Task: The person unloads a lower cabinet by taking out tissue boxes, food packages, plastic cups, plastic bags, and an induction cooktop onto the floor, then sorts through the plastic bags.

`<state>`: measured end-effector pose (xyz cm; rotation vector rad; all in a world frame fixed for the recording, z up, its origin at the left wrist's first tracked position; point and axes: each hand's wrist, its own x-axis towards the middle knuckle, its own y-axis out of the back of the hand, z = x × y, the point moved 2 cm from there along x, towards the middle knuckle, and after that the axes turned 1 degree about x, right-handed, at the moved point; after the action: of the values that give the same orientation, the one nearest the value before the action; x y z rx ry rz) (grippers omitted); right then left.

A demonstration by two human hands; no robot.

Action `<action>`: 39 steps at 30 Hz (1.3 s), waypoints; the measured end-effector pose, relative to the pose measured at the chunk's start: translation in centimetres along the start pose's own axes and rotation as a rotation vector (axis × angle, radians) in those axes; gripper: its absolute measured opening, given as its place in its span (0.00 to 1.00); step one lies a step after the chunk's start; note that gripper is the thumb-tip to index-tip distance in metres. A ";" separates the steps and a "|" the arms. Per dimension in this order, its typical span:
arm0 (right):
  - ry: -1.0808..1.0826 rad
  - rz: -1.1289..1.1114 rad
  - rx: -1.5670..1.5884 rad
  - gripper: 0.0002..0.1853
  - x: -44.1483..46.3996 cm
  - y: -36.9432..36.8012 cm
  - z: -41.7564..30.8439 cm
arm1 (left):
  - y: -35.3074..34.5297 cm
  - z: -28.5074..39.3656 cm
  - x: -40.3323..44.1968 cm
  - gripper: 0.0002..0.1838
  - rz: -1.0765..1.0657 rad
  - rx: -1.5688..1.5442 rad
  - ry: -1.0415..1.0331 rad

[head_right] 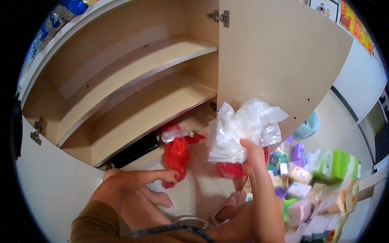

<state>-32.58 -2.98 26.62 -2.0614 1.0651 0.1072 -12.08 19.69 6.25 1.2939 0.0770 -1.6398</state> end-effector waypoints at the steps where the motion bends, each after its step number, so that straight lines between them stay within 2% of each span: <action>1: -0.005 -0.018 0.010 0.23 0.3 0.2 0.1 | -0.7 0.3 0.0 0.20 0.009 0.045 -0.068; 2: -0.011 -0.037 0.020 0.23 0.6 0.3 0.1 | -1.4 0.8 0.1 0.21 0.018 0.087 -0.135; 3: -0.018 -0.032 0.025 0.23 0.6 0.1 0.1 | -1.7 1.7 -0.3 0.20 0.116 0.192 -0.105; 4: -0.002 -0.024 0.009 0.23 0.3 -0.3 0.0 | -1.9 1.9 -0.3 0.20 0.108 0.191 -0.101; 7: 0.005 -0.021 -0.019 0.22 0.6 -0.3 0.0 | -0.7 3.2 -1.4 0.18 0.563 0.385 -0.220; 8: 0.007 -0.030 -0.032 0.20 0.7 -0.3 0.1 | 0.0 3.6 -1.8 0.18 0.554 0.384 -0.217; 10: 0.013 -0.025 -0.033 0.20 0.9 -0.3 0.1 | 1.9 4.8 -2.6 0.21 0.812 0.540 -0.420; 11: 0.024 -0.023 -0.037 0.20 1.0 -0.3 0.1 | 2.6 5.1 -2.7 0.21 0.804 0.543 -0.420; 13: 0.017 -0.021 -0.032 0.20 0.5 -0.7 -0.1 | 3.8 5.6 -2.8 0.33 0.939 0.634 -0.273; 14: 0.015 -0.024 -0.039 0.20 0.5 -0.9 -0.2 | 4.1 5.7 -2.3 0.33 0.931 0.638 -0.277; 16: 0.024 -0.038 -0.032 0.20 0.7 -0.9 -0.1 | 4.5 4.5 -0.7 0.49 0.952 0.302 0.010; 17: 0.033 -0.060 -0.028 0.20 0.7 -0.8 0.0 | 4.1 3.6 0.9 0.57 0.904 0.153 0.019; 21: 0.063 -0.058 -0.038 0.21 0.6 -0.9 -0.1 | 2.0 4.0 4.2 0.59 0.897 -0.062 -0.076; 23: 0.026 -0.070 -0.038 0.21 1.0 -0.8 0.0 | 0.6 3.5 6.6 0.48 0.880 -0.493 -0.202; 24: 0.026 -0.069 -0.035 0.21 1.0 -0.7 0.0 | 0.1 3.7 7.6 0.48 0.878 -0.490 -0.200; 26: 0.007 -0.070 -0.035 0.21 1.1 -0.8 0.1 | -1.1 3.6 8.9 0.16 0.786 -0.342 0.229; 27: 0.004 -0.069 -0.027 0.21 1.0 -0.9 0.1 | -1.9 3.9 8.9 0.16 0.783 -0.335 0.234; 29: -0.012 -0.043 -0.045 0.22 0.8 -1.0 0.0 | -4.2 4.7 8.6 0.11 0.627 -0.177 0.121; 31: -0.005 -0.056 -0.037 0.22 0.9 -0.9 0.0 | -6.2 4.9 8.7 0.11 0.354 -0.108 -0.038; 33: -0.002 -0.065 -0.026 0.22 0.9 -0.9 0.1 | -7.2 5.5 6.6 0.12 -0.021 -0.174 -0.175; 35: -0.002 -0.010 -0.059 0.22 0.8 -0.9 0.0 | -8.0 5.5 4.9 0.17 -0.279 -0.285 -0.149; 37: -0.004 -0.004 -0.056 0.22 0.6 -1.3 -0.1 | -6.9 6.4 2.7 0.27 -0.509 -0.266 -0.182; 38: -0.003 -0.001 -0.058 0.22 0.6 -1.3 -0.1 | -5.3 7.2 1.8 0.27 -0.514 -0.265 -0.175; 39: -0.008 0.002 -0.049 0.22 0.7 -1.2 0.0 | -3.6 7.9 0.9 0.33 -0.627 -0.302 -0.074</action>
<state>-31.27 -3.03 27.08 -2.1021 1.0696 0.1434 -20.03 16.25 7.13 1.0254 0.7189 -2.0956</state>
